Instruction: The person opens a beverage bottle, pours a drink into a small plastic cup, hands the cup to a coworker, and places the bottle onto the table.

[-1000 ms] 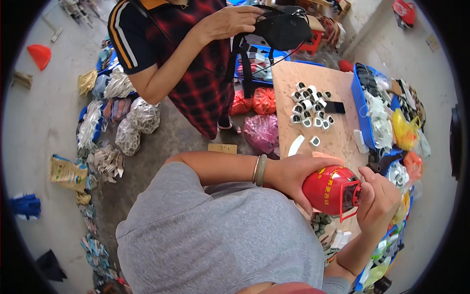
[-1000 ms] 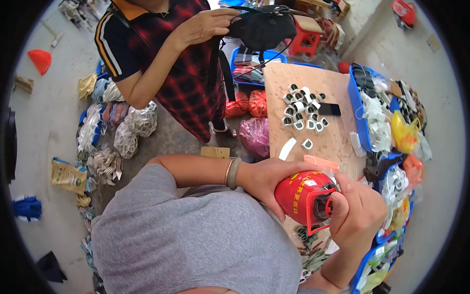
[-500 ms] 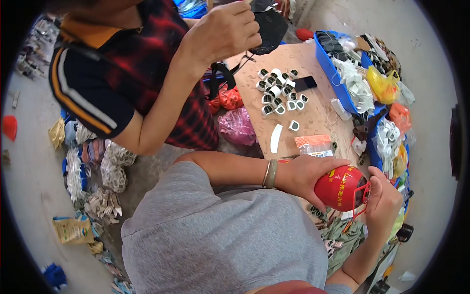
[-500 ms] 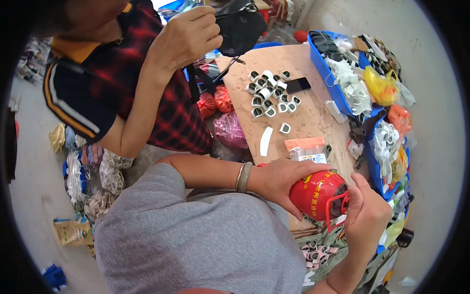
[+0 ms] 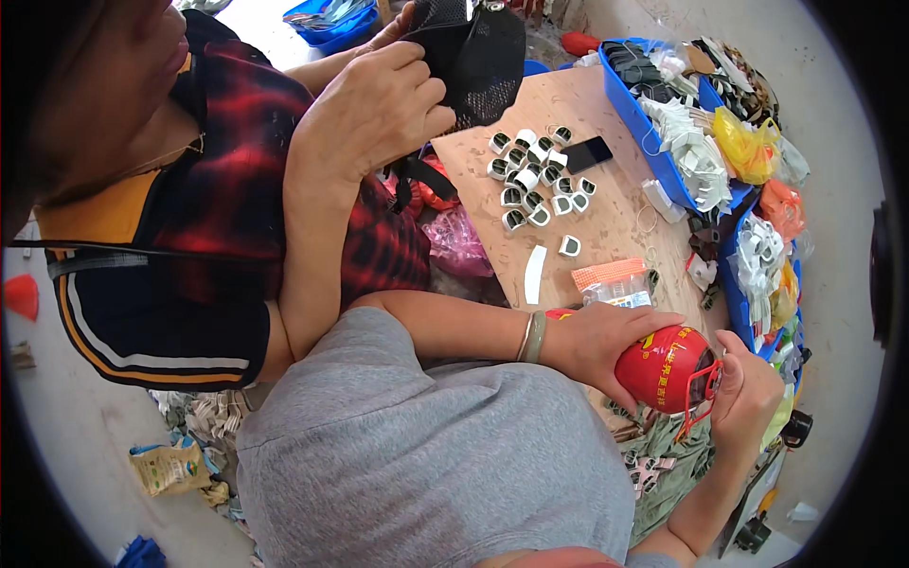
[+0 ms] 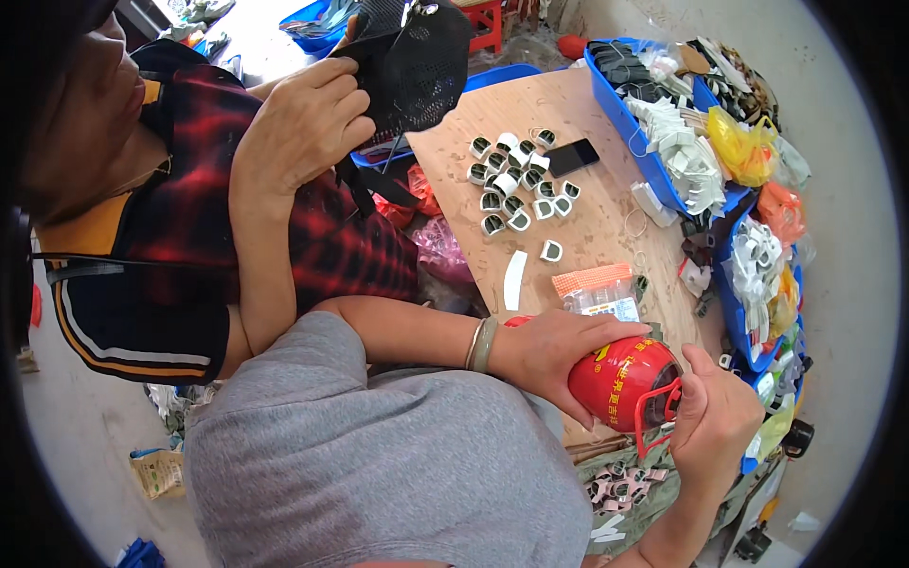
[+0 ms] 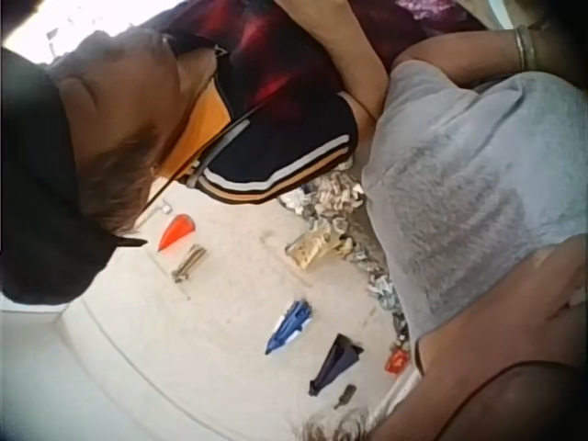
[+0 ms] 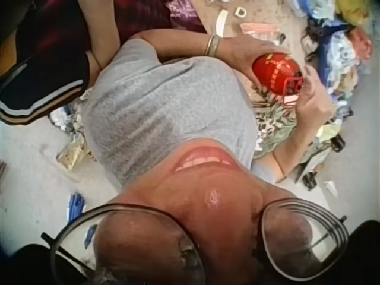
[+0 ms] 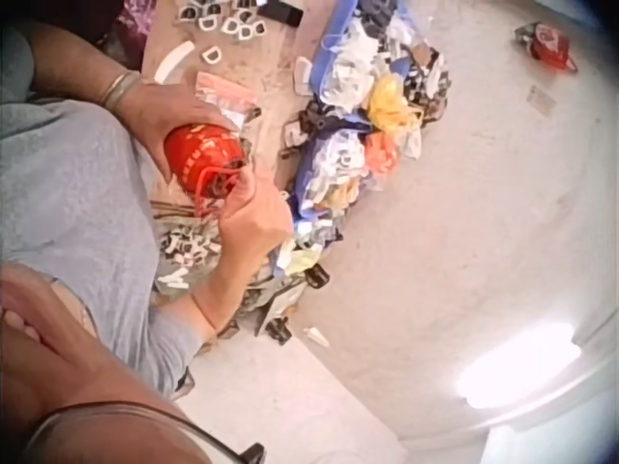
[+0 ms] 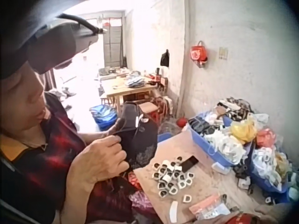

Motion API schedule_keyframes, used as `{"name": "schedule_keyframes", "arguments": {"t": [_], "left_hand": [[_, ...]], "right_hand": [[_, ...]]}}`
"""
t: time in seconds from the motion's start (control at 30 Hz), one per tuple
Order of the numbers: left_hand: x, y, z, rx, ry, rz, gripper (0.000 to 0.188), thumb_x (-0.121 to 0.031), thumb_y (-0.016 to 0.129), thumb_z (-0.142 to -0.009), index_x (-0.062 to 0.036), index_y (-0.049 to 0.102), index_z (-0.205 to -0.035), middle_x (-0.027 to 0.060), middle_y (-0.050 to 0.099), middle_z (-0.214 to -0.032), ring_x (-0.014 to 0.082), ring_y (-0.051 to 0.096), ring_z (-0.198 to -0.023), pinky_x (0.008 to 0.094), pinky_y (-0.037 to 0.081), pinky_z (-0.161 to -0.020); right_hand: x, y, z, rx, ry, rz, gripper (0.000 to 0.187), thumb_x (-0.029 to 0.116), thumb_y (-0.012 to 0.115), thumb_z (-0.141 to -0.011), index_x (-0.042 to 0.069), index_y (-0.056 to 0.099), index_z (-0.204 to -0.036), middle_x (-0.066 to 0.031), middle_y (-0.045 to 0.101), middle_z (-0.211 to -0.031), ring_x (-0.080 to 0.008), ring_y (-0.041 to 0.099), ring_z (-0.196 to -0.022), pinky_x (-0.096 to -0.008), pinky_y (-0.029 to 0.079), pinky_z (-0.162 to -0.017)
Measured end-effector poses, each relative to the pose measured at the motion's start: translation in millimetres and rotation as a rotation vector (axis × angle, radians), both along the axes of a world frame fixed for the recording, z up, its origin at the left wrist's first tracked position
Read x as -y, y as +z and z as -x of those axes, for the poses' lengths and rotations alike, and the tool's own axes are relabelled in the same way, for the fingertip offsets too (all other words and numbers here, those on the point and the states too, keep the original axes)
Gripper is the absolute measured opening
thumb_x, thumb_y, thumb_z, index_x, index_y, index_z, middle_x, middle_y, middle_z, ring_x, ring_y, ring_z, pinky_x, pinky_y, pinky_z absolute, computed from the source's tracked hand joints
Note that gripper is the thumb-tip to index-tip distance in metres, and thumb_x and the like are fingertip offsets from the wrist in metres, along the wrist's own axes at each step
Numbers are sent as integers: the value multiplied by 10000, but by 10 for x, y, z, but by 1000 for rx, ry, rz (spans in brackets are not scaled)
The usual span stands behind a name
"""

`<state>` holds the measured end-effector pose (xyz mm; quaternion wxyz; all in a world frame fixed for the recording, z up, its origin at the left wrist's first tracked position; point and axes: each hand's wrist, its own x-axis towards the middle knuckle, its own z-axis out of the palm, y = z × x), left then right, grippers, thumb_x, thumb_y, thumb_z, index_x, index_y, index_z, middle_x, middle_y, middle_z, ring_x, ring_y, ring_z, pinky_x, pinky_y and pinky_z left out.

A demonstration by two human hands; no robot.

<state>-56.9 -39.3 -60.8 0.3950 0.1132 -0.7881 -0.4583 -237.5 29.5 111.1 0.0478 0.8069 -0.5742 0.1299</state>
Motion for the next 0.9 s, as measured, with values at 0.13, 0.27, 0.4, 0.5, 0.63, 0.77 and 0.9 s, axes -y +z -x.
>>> {"name": "schedule_keyframes", "arguments": {"t": [0.13, 0.27, 0.4, 0.5, 0.63, 0.77, 0.9], "left_hand": [[31, 0, -75, 75, 40, -39, 1205, -533, 918, -550, -124, 308, -1506, 163, 584, -1269, 374, 627, -1089, 436, 517, -872], [65, 4, -120, 68, 96, -30, 1218, -516, 929, -543, -117, 298, -1506, 179, 575, -1284, 383, 609, -1123, 439, 507, -906], [74, -37, -118, 2, 130, -107, 1211, -474, 941, -553, -92, 288, -1499, 189, 549, -1337, 385, 586, -1183, 443, 487, -974], [52, -125, -180, -90, 181, -171, 1195, -429, 950, -560, -77, 291, -1493, 188, 537, -1367, 378, 577, -1213, 438, 476, -1005], [17, -115, -338, -71, 246, -38, 1184, -387, 965, -538, -84, 321, -1484, 196, 537, -1370, 371, 559, -1241, 428, 478, -1015], [-61, -176, -465, -34, 245, 17, 1158, -427, 964, -539, -58, 364, -1459, 201, 574, -1316, 366, 619, -1151, 424, 514, -959], [-126, -259, -694, 70, 339, -48, 1167, -489, 951, -541, -22, 375, -1442, 198, 598, -1257, 354, 649, -1090, 413, 535, -913]], "right_hand": [[193, -31, 2, -10, 134, 55, 305, 181, 505, -1005, -50, 698, -952, -156, 645, -722, -324, 577, -576, -407, 418, -556], [335, -4, -26, -22, 199, 42, 268, 176, 541, -981, -37, 696, -934, -148, 633, -708, -331, 571, -578, -416, 423, -562], [521, 83, -111, -62, 180, -81, 192, 187, 659, -904, 14, 699, -977, -134, 623, -733, -342, 600, -637, -418, 451, -595], [801, 356, -522, -212, 275, -60, 256, 196, 720, -847, 14, 686, -1024, -133, 630, -818, -328, 628, -711, -400, 470, -620], [1215, 336, -1119, 12, 611, 31, 335, 139, 732, -830, 60, 663, -1148, -111, 608, -805, -287, 596, -655, -385, 459, -603], [1654, 83, -1538, 31, 688, 122, 362, 136, 742, -800, 92, 629, -1141, -116, 657, -849, -296, 640, -734, -398, 495, -646], [1897, 43, -1753, 55, 598, -24, 286, 147, 720, -805, 66, 593, -1048, -134, 687, -823, -325, 678, -794, -434, 522, -694]]}}
